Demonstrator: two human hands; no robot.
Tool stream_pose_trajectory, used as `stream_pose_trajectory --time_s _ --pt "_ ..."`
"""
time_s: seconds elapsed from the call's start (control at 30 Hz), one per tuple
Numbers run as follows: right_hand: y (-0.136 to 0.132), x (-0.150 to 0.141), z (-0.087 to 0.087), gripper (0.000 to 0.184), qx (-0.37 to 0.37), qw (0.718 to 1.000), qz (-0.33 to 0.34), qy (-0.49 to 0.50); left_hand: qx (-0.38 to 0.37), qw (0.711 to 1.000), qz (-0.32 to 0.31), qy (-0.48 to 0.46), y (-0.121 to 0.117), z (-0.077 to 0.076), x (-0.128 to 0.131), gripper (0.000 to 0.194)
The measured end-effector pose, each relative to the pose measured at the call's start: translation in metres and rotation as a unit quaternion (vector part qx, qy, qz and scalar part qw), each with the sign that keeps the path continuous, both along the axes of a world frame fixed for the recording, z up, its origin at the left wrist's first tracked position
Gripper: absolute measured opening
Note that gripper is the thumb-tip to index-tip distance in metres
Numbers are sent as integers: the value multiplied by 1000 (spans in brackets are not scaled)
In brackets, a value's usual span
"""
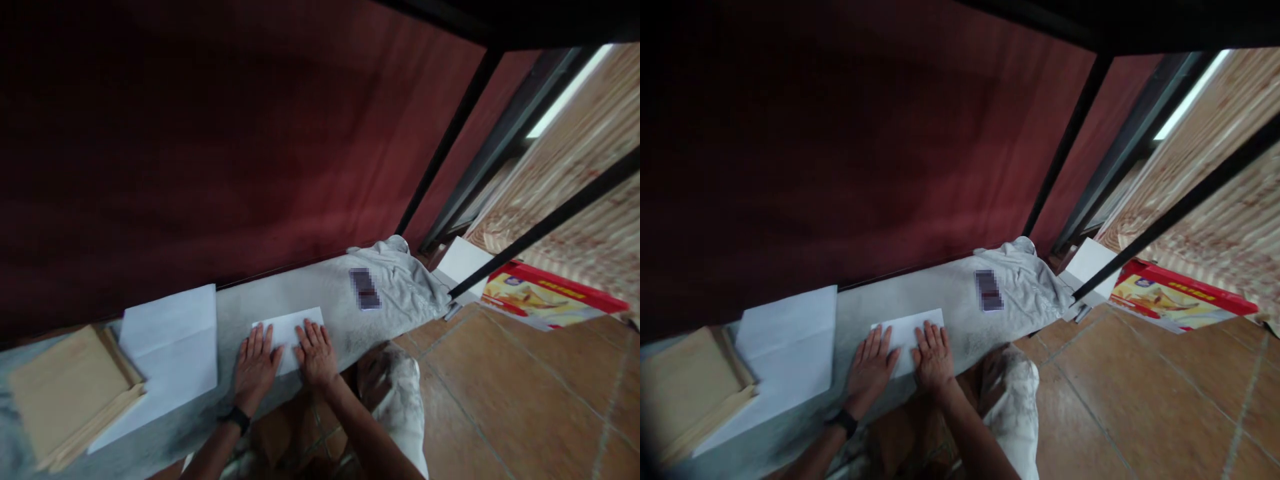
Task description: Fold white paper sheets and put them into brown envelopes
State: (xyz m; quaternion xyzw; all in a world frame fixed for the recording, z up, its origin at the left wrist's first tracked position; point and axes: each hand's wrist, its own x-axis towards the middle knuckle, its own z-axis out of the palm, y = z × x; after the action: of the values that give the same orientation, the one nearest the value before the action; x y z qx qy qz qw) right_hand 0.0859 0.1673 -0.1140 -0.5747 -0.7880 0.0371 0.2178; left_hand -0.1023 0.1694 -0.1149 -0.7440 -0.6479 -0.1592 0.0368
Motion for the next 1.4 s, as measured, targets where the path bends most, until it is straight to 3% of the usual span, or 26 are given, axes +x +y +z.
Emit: stream_pose_trajectory --time_s 0.23,0.4,0.5,0.67,0.9,1.03,1.2,1.4 --pt "-2 22 -6 53 11 999 -15 -41 -8 998 59 1 -11 3 11 61" --pt "-4 24 -14 53 14 997 -6 -74 -18 999 -40 -23 -7 6 51 54" --pt "-4 25 -18 54 18 996 -2 -85 -34 997 -55 -41 -2 3 63 55" --pt "-4 27 -21 57 21 997 8 -76 -49 997 -47 -45 -1 2 41 60" --pt "-8 30 -11 55 -9 997 20 -67 -59 996 -64 -31 -35 10 4 56" --pt "-7 14 -6 54 -3 998 11 -63 -60 995 -70 -38 -42 12 2 53" --pt "-4 -15 -3 51 -25 993 76 -89 -66 994 -70 -45 -41 13 2 52" --pt "11 -1 -8 51 -20 992 84 -96 -67 994 -76 -47 -42 14 0 57"
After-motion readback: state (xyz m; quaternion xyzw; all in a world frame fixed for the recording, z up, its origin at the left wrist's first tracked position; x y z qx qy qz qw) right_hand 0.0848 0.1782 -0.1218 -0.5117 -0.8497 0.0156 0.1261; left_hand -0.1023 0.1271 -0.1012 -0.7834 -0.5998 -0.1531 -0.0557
